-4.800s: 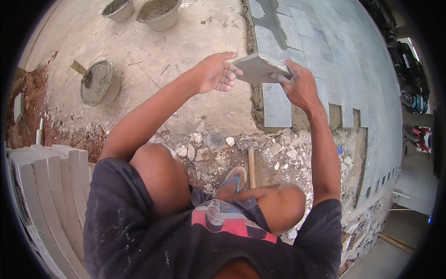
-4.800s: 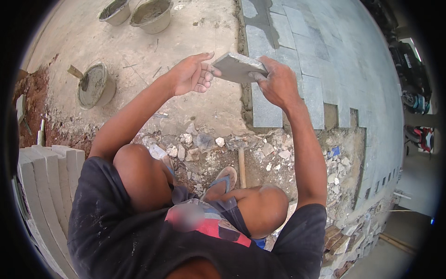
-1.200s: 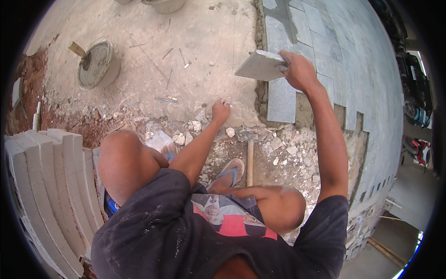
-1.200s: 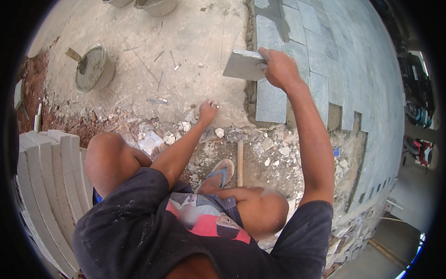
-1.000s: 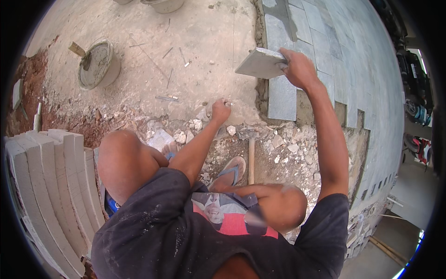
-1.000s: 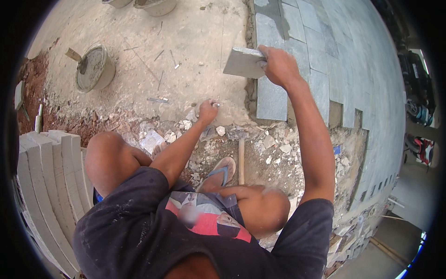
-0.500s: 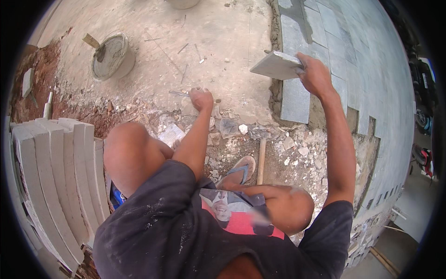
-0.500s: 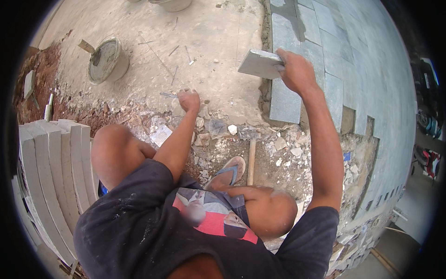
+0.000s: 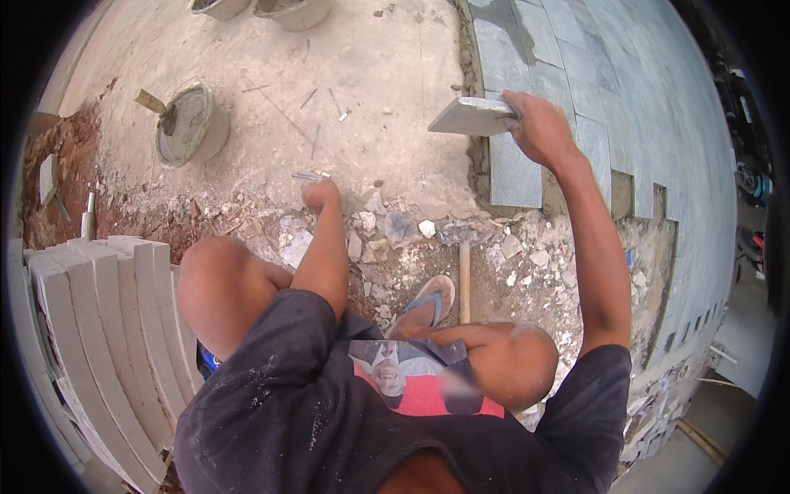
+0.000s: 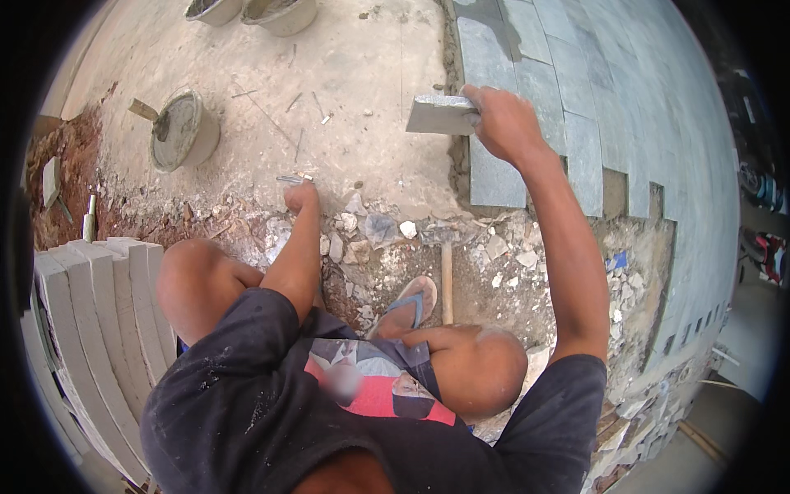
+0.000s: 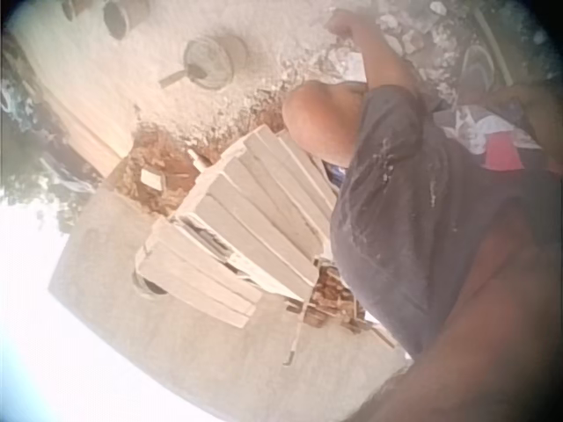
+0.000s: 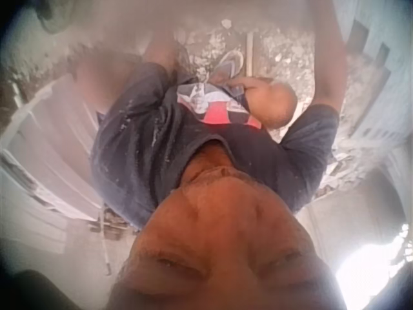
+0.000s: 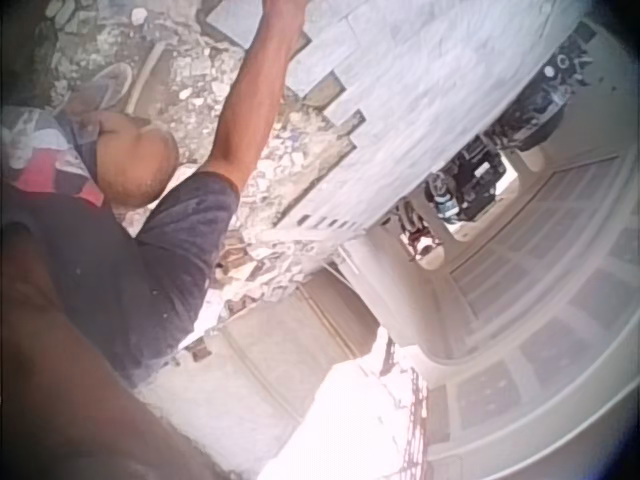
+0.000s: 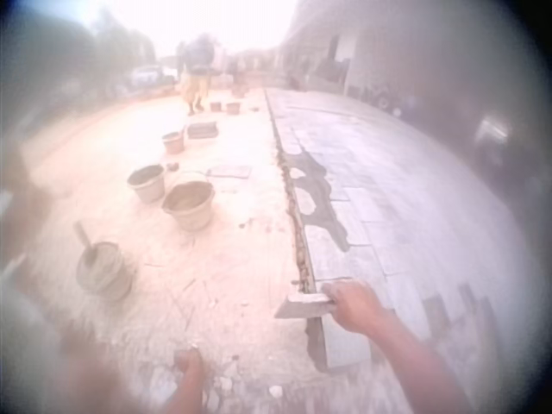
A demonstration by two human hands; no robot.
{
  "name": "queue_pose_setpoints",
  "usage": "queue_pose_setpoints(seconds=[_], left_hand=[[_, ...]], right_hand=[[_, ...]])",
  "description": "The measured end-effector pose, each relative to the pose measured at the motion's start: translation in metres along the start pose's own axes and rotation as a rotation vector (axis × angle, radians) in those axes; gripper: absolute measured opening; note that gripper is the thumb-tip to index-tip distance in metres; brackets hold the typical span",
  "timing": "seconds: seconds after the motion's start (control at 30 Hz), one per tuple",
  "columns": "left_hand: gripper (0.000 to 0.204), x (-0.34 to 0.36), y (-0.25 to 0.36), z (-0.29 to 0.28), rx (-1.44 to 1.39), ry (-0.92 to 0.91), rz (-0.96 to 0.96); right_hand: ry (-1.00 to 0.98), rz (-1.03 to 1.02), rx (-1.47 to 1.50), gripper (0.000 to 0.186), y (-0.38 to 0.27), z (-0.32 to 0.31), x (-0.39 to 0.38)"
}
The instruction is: The person uses a hammer and a chisel to shape a stone tile by striking the edge of the tile. After shaping, the person places the tile into position on the ground to continue the paving pattern.
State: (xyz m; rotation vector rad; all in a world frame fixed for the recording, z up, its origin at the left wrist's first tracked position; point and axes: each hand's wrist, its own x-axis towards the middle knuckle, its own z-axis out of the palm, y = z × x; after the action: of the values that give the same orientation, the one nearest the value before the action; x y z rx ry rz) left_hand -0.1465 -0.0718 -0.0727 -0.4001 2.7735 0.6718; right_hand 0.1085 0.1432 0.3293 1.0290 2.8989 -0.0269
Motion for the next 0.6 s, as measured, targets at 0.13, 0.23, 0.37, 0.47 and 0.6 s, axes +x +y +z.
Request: queue_pose_setpoints(seconds=[0.13, 0.23, 0.37, 0.47, 0.6], left_hand=[[0.030, -0.006, 0.004, -0.009, -0.048, -0.056, 0.021], [0.030, -0.002, 0.010, -0.014, -0.071, -0.066, -0.036], [0.031, -0.008, 0.019, -0.023, -0.083, -0.087, -0.078], [0.032, -0.011, 0.024, -0.032, -0.101, -0.080, -0.055], [0.033, -0.008, 0.024, -0.037, -0.154, -0.144, -0.067]], right_hand=[[-0.029, 0.061, 0.071, 0.034, -0.006, -0.013, -0.016], [-0.035, 0.077, 0.127, 0.032, -0.009, -0.022, -0.027], [-0.083, 0.080, 0.162, 0.032, -0.010, -0.026, -0.045], [-0.078, 0.080, 0.190, 0.031, -0.011, -0.022, -0.056], [-0.120, 0.121, 0.173, 0.027, -0.014, -0.018, -0.068]])
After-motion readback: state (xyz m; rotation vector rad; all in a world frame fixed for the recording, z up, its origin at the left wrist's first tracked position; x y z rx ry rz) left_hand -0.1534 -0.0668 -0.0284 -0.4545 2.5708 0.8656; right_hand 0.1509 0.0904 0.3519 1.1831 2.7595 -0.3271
